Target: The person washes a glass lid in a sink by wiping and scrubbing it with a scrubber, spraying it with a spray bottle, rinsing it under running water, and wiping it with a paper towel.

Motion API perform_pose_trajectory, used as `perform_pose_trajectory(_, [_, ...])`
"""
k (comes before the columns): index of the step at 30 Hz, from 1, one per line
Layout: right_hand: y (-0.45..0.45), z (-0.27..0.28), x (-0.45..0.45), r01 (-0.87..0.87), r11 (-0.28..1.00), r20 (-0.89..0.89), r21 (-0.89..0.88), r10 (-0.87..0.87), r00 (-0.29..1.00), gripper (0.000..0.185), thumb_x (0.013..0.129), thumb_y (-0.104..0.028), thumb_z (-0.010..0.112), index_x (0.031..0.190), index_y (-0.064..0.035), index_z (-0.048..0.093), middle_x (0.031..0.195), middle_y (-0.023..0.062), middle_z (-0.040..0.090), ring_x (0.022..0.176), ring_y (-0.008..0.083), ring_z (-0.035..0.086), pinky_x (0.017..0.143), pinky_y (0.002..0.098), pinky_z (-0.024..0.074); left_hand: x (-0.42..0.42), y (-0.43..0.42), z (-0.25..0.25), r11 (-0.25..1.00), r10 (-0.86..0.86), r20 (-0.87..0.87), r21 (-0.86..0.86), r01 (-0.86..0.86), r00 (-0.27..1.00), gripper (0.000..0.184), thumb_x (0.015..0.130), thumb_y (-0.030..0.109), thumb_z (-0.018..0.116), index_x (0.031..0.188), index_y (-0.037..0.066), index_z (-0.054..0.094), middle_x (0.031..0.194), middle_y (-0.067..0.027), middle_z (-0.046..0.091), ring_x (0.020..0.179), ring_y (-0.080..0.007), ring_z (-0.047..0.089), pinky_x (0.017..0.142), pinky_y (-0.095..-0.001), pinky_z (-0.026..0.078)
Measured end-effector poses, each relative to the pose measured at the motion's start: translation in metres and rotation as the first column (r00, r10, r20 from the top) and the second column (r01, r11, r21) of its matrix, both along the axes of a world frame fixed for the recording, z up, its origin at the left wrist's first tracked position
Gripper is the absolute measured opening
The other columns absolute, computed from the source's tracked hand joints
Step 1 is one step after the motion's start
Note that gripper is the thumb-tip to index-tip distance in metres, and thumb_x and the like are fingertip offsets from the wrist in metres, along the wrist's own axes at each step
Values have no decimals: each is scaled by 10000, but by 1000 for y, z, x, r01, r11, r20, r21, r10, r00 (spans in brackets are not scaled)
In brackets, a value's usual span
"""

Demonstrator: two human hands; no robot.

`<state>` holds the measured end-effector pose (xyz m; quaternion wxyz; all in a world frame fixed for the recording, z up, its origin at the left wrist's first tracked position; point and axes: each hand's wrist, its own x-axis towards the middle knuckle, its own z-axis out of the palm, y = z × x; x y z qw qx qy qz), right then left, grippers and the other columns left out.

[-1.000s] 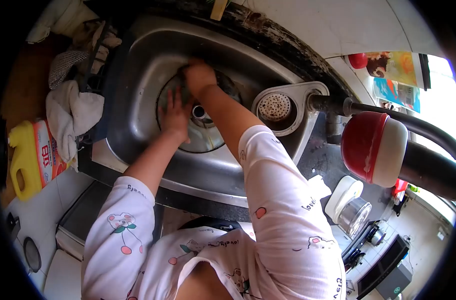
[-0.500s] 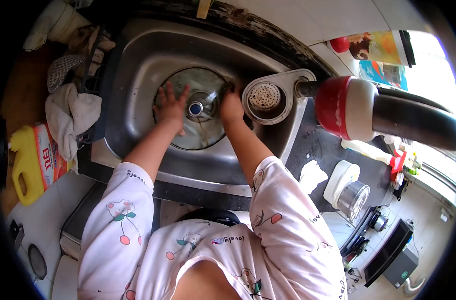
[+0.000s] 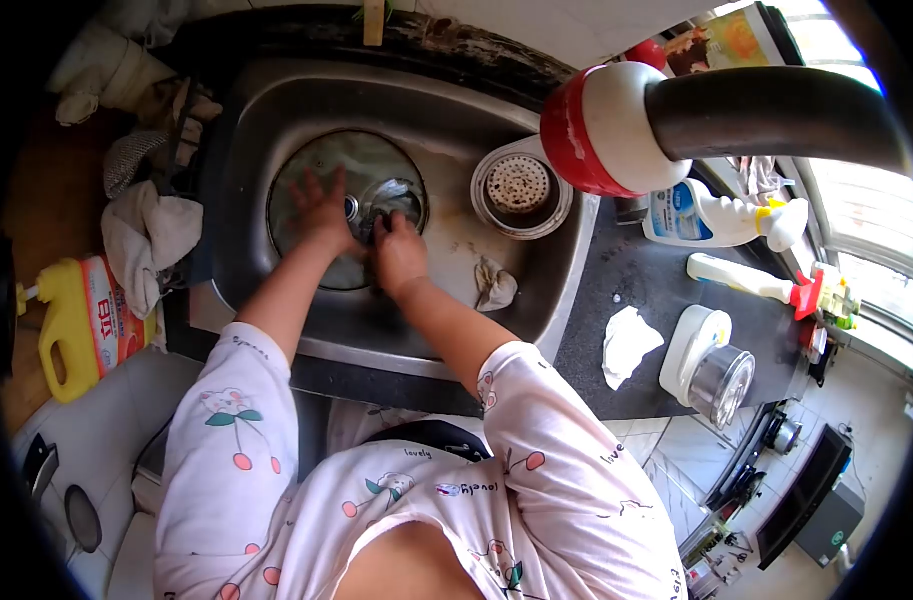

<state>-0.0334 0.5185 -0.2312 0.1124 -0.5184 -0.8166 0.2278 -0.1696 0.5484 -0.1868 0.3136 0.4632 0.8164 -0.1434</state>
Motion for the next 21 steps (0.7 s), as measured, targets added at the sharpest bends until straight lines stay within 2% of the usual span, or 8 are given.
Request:
perform_pose_trajectory(1, [3,-6,6,-21,1000,3,15,21,1000,233,822,-118,486,1011,-31,590,989,193,514,879,348,546,748,418,468,4,0,2,1000,14,-15,7,-14,1000,1262,469,317,865,1399,381,14,1475,-115,-122,1353,-359,-61,975,-651,213])
perform_pose_trajectory(4, [14,-22,49,180,984,156,-15,-176,972,241,843,-115,470,1040,-53,595,963,171,527,813,343,560,707,431,464,7,2,5,999,40,-3,15,-40,999,1265,466,316,868,1397,388,13,1473,-116,-133,1353,-358,-72,977,-661,184])
perform_pose_trajectory(8, [18,-24,31,129,983,-12,132,-129,992,206,842,-79,469,993,-29,600,958,170,537,841,335,560,713,424,463,5,2,0,998,59,11,26,-59,998,1268,459,292,870,1393,401,20,1474,-111,-138,1352,-360,-78,971,-676,166])
perform_pose_trajectory(11, [62,-35,23,159,978,36,136,-165,986,204,842,-94,473,987,-24,597,979,185,542,858,351,555,739,419,457,3,2,-3,999,41,6,27,-42,999,1292,431,267,877,1390,415,23,1476,-108,-127,1351,-365,-73,954,-694,174])
perform_pose_trajectory(14, [103,-41,14,57,988,55,143,-65,996,197,855,-122,466,964,-20,594,967,200,547,863,362,548,770,421,445,2,1,-2,999,42,27,25,-42,999,1298,430,261,878,1389,416,17,1475,-109,-132,1352,-363,-70,954,-694,175])
perform_pose_trajectory(15, [103,-50,19,93,992,-104,82,-85,991,205,870,-148,454,949,-13,587,969,213,551,895,360,544,790,422,434,3,0,-2,999,41,26,16,-42,999,1298,431,261,878,1389,414,15,1474,-109,-133,1352,-362,-70,955,-693,176])
perform_pose_trajectory(18, [67,-34,34,165,986,-46,-8,-165,985,210,875,-168,455,939,-11,579,966,214,565,905,354,552,774,427,438,2,4,-2,999,37,14,5,-37,999,1297,432,256,877,1391,407,16,1473,-110,-138,1353,-360,-70,957,-691,179])
perform_pose_trajectory(21, [81,-33,14,242,970,-147,-13,-241,959,215,868,-188,474,948,-21,584,951,192,587,865,361,569,741,434,448,2,5,-2,1000,23,6,-1,-23,1000,1292,433,247,876,1394,397,25,1473,-115,-136,1353,-361,-69,957,-690,182])
